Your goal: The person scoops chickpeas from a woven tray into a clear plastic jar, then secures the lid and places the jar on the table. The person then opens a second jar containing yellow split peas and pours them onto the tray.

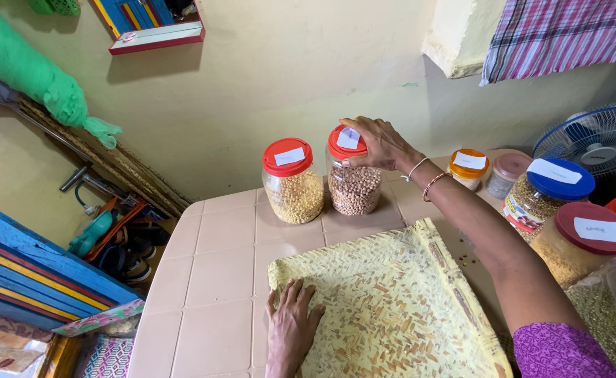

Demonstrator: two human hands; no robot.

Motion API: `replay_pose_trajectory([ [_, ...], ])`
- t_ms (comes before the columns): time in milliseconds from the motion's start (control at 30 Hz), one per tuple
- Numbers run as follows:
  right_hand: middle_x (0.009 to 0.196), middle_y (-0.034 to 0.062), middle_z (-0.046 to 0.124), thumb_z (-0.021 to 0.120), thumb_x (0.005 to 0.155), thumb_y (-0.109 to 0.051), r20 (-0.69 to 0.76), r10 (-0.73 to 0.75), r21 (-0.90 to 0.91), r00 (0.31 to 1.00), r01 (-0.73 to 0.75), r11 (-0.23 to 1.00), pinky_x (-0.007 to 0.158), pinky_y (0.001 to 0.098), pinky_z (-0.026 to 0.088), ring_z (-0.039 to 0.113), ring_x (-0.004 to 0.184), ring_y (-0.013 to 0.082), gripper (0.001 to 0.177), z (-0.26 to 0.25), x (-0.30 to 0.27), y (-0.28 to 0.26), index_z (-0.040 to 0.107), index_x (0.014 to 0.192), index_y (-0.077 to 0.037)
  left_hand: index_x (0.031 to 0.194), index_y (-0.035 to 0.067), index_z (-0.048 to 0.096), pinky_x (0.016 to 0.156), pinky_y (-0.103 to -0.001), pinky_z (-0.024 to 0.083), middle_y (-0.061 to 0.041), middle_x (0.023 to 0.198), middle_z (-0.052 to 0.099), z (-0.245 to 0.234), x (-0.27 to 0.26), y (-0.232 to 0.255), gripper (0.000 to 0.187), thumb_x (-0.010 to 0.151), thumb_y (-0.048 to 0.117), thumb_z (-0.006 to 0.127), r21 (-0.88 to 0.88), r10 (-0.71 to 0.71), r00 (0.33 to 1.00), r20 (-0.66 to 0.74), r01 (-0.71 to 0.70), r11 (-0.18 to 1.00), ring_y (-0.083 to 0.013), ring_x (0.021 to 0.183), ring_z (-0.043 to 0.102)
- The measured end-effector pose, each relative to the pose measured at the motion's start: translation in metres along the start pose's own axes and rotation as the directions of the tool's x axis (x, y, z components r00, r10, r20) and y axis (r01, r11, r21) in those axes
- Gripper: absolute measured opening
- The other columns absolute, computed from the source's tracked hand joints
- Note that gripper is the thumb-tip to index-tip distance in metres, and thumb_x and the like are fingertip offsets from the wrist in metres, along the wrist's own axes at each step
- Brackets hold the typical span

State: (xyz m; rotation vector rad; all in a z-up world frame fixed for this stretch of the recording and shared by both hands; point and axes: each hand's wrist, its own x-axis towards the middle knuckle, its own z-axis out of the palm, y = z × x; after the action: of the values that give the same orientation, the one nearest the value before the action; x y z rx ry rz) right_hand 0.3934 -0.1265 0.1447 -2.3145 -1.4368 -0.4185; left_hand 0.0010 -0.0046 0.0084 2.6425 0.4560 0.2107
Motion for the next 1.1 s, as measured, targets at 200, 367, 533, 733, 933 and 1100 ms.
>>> replay_pose_trajectory([
  [200, 0.15, 0.022, 0.048, 0.078, 0.068, -0.073, 0.046, 0.008, 0.023, 0.999, -0.009, 1.0, 0.114, 0.0538, 0.038, 0.048, 0.136, 0.0419, 0.12, 0.001, 0.005, 0.004, 0.026, 0.161, -0.02, 0.138, 0.015, 0.059, 0.122, -0.055, 0.013, -0.011, 0.155, 0.048, -0.002, 0.001, 0.001, 0.052, 0.09, 0.035, 0.069, 0.016, -0.022, 0.999, 0.034, 0.021, 1.0, -0.0261, 0.145, 0.036],
  [367, 0.151, 0.0261, 0.043, 0.079, 0.066, -0.073, 0.139, 0.12, 0.014, 0.983, -0.124, 0.992, 0.114, 0.0524, 0.039, 0.046, 0.135, 0.0462, 0.129, -0.001, 0.007, 0.002, 0.012, 0.164, -0.021, 0.138, 0.016, 0.059, 0.123, -0.054, 0.013, -0.009, 0.155, 0.048, -0.005, 0.002, 0.004, 0.053, 0.09, 0.036, 0.069, 0.028, -0.038, 0.998, 0.045, 0.037, 0.999, -0.0254, 0.146, 0.036],
  [533, 0.155, 0.0258, 0.04, 0.077, 0.067, -0.076, 0.104, 0.102, 0.002, 0.989, -0.103, 0.995, 0.116, 0.0544, 0.038, 0.044, 0.138, 0.0469, 0.129, 0.001, 0.004, 0.0, 0.012, 0.165, -0.022, 0.138, 0.016, 0.059, 0.122, -0.055, 0.013, -0.009, 0.155, 0.048, -0.004, 0.001, 0.003, 0.052, 0.09, 0.035, 0.069, 0.026, -0.041, 0.998, 0.05, 0.04, 0.999, -0.0253, 0.146, 0.036],
  [733, 0.155, 0.0275, 0.034, 0.071, 0.067, -0.084, 0.259, 0.277, -0.207, 0.925, -0.227, 0.951, 0.108, 0.0601, 0.04, 0.037, 0.14, 0.0478, 0.135, -0.011, 0.013, -0.016, 0.0, 0.163, -0.021, 0.138, 0.017, 0.059, 0.122, -0.055, 0.011, -0.008, 0.155, 0.048, -0.004, 0.003, 0.003, 0.053, 0.089, 0.036, 0.068, 0.028, -0.045, 0.998, 0.048, 0.044, 0.999, -0.0241, 0.146, 0.035],
  [933, 0.126, 0.032, 0.066, 0.063, 0.063, -0.089, 0.329, 0.518, -0.126, 0.789, -0.507, 0.853, 0.091, 0.0554, 0.058, 0.068, 0.113, 0.0458, 0.148, -0.026, 0.033, -0.043, -0.003, 0.168, -0.008, 0.139, 0.017, 0.059, 0.122, -0.054, 0.011, -0.008, 0.155, 0.048, 0.0, 0.003, 0.0, 0.054, 0.089, 0.037, 0.068, 0.011, -0.035, 0.999, 0.04, 0.034, 0.999, -0.0233, 0.147, 0.035],
  [1100, 0.136, 0.0315, 0.06, 0.072, 0.066, -0.072, 0.353, 0.473, -0.16, 0.807, -0.446, 0.881, 0.096, 0.0525, 0.058, 0.065, 0.12, 0.0459, 0.137, -0.017, 0.049, -0.036, 0.004, 0.168, -0.011, 0.14, 0.016, 0.058, 0.123, -0.054, 0.009, -0.008, 0.156, 0.047, 0.001, 0.006, -0.001, 0.055, 0.09, 0.038, 0.068, 0.036, -0.04, 0.998, 0.055, 0.038, 0.999, -0.0237, 0.147, 0.033],
])
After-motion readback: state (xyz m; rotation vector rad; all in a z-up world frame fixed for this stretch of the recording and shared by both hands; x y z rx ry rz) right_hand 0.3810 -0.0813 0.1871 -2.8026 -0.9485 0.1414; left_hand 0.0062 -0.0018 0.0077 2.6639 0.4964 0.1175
